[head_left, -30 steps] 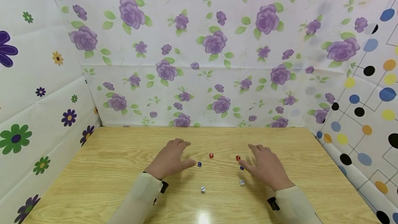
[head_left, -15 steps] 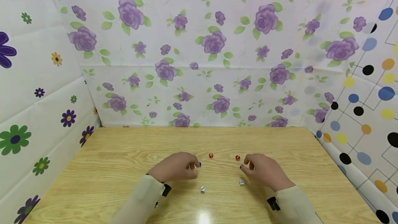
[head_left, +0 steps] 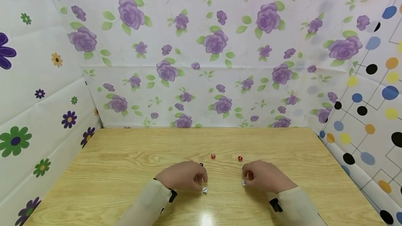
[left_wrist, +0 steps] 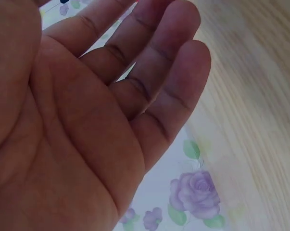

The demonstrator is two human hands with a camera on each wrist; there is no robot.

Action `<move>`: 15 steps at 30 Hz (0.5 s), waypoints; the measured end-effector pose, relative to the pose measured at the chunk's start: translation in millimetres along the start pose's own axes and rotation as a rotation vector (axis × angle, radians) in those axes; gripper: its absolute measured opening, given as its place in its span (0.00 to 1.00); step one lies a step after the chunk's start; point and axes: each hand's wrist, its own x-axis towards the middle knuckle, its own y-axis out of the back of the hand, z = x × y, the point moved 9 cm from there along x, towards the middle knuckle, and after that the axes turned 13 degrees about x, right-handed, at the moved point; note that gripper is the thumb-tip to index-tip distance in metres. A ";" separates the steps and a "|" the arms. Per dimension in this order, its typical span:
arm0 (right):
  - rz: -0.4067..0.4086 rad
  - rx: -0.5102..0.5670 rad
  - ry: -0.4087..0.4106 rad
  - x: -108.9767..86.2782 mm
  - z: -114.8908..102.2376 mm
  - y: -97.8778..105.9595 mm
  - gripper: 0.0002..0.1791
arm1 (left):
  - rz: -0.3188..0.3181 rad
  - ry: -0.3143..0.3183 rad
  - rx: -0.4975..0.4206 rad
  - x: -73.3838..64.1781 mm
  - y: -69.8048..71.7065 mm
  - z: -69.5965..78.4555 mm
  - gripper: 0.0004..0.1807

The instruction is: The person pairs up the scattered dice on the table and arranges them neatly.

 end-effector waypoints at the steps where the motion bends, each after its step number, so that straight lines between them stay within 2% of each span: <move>1: -0.012 0.008 0.003 0.1 -0.2 -1.5 0.03 | -0.004 -0.005 -0.003 0.3 -1.1 1.3 0.08; 4: -0.038 0.028 0.016 0.4 -1.0 -5.4 0.04 | -0.017 -0.010 -0.010 1.6 -4.8 3.5 0.07; 8: -0.058 0.040 0.036 1.1 -0.9 -9.5 0.04 | -0.034 0.013 -0.002 3.0 -8.8 4.1 0.07; 15: -0.059 0.031 0.055 2.3 -2.9 -11.9 0.03 | -0.012 0.011 0.069 6.0 -8.4 9.9 0.06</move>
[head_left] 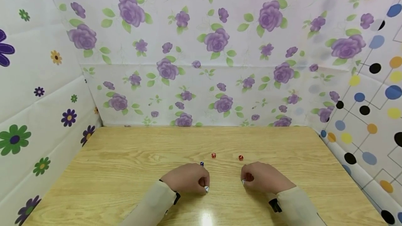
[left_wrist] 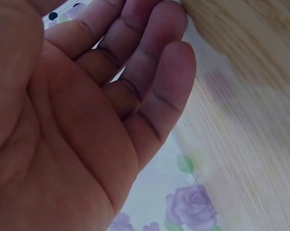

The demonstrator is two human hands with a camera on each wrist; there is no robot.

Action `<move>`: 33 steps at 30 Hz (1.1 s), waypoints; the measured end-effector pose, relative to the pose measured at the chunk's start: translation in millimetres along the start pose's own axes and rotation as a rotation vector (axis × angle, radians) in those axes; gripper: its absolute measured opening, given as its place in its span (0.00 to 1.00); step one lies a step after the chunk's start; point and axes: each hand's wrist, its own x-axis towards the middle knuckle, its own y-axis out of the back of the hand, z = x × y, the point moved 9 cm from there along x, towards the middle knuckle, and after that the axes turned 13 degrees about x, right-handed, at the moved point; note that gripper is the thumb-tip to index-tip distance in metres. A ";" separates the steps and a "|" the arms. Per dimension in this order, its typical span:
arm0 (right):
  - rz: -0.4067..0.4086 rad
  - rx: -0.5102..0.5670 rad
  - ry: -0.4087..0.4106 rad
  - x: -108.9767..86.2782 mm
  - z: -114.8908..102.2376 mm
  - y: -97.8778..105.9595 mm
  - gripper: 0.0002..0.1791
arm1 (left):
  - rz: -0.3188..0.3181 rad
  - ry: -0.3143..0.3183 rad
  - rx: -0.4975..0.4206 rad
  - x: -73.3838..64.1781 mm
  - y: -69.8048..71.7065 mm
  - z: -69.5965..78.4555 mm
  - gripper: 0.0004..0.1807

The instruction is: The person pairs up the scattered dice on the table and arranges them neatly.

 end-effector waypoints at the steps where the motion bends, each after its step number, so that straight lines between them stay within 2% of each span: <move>1: 0.003 -0.001 -0.002 -0.2 -0.5 0.4 0.04 | 0.003 0.001 0.005 0.2 0.5 0.6 0.07; 6: 0.008 -0.009 0.001 -0.8 -3.2 1.4 0.04 | -0.003 0.010 0.002 1.1 -1.8 -1.2 0.07; 11: -0.014 -0.011 0.039 0.1 -10.4 -0.5 0.04 | -0.004 0.012 0.005 1.3 -3.7 -3.1 0.06; 21: -0.046 0.003 0.080 2.1 -17.2 -7.2 0.06 | -0.020 0.022 0.009 -0.9 -2.4 0.8 0.05; 26: -0.063 0.039 0.052 1.4 -12.6 -9.1 0.06 | -0.026 0.014 0.006 -2.7 -2.0 1.5 0.06; 33: -0.040 0.031 -0.001 -0.1 -5.8 -7.2 0.05 | -0.018 -0.034 -0.071 -2.4 -0.9 3.7 0.09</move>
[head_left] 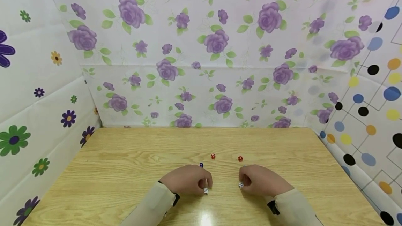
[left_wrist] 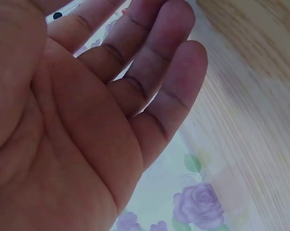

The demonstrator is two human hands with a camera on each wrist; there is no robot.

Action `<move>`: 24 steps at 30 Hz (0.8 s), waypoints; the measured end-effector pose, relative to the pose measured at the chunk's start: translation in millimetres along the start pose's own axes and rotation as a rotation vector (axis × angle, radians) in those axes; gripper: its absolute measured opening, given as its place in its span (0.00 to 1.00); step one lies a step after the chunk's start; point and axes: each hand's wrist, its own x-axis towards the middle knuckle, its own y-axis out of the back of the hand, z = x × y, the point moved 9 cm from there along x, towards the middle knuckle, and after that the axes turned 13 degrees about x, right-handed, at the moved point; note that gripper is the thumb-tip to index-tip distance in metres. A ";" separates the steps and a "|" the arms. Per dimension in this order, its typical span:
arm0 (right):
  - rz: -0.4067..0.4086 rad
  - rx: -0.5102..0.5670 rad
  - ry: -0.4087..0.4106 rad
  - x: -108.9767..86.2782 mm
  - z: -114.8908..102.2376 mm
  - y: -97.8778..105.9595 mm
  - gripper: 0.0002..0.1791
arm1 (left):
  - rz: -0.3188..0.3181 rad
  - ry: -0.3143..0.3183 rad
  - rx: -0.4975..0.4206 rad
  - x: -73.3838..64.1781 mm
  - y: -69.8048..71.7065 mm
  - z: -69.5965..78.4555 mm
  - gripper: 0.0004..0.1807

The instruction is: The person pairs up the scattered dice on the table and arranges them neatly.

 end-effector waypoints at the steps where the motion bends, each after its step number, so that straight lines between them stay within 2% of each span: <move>1: 0.010 -0.010 -0.005 0.1 0.6 0.5 0.05 | 0.003 -0.010 0.002 0.3 -0.2 0.5 0.09; 8: 0.055 -0.049 -0.036 0.1 3.7 2.6 0.07 | 0.023 -0.032 0.040 1.7 -1.7 1.3 0.08; 12: 0.059 -0.076 -0.027 -0.4 2.0 3.2 0.06 | 0.023 -0.030 0.041 2.6 -1.6 1.6 0.08; 16: 0.052 -0.091 -0.010 0.1 -0.6 2.7 0.05 | 0.012 -0.008 0.035 2.9 -1.7 0.3 0.08; 24: 0.027 -0.082 0.007 0.8 -3.1 0.4 0.05 | -0.006 0.053 0.088 0.5 -1.0 0.3 0.04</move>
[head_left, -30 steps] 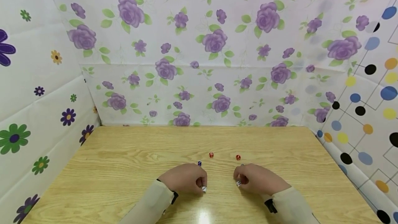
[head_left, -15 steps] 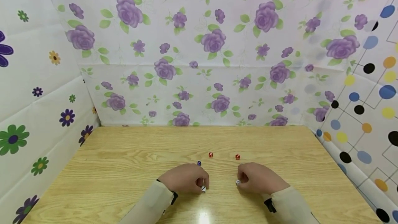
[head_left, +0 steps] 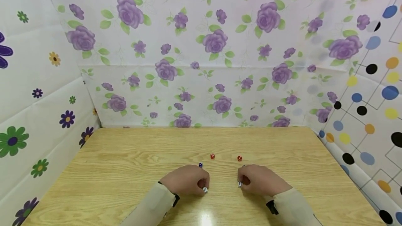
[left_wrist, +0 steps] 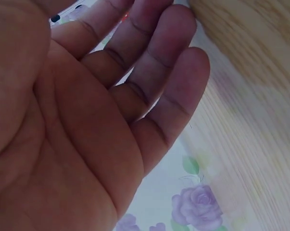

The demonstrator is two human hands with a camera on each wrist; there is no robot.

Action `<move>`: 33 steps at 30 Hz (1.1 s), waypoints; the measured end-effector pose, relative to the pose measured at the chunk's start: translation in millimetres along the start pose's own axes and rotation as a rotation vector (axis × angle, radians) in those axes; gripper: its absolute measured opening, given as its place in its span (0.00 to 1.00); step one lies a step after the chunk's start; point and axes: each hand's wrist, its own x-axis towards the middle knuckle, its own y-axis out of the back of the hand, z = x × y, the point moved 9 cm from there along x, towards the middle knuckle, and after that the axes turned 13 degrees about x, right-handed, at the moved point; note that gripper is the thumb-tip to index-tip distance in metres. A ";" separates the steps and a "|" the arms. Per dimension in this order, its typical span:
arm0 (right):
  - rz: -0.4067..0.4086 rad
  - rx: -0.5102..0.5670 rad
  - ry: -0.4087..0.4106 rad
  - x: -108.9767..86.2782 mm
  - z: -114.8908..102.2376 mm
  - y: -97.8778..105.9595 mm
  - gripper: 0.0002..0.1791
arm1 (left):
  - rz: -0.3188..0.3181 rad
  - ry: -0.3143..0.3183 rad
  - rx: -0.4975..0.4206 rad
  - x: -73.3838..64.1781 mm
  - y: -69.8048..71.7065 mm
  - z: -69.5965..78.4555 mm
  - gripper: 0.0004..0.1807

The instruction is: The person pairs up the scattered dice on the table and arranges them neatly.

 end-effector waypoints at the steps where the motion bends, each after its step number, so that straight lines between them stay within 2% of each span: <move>1: -0.001 -0.003 0.003 -0.1 -0.5 0.0 0.05 | -0.002 0.011 0.001 -0.4 -0.1 -0.4 0.04; 9: -0.008 0.018 -0.010 -2.4 -4.2 0.4 0.06 | 0.027 0.049 0.014 -1.8 -0.6 -5.8 0.07; 23: -0.013 0.007 -0.009 1.4 2.3 -3.8 0.04 | 0.032 0.024 0.030 -0.1 0.1 -6.9 0.05; 33: -0.017 0.009 0.017 1.0 -4.9 -5.2 0.05 | 0.017 0.021 0.012 1.7 -2.8 -5.4 0.05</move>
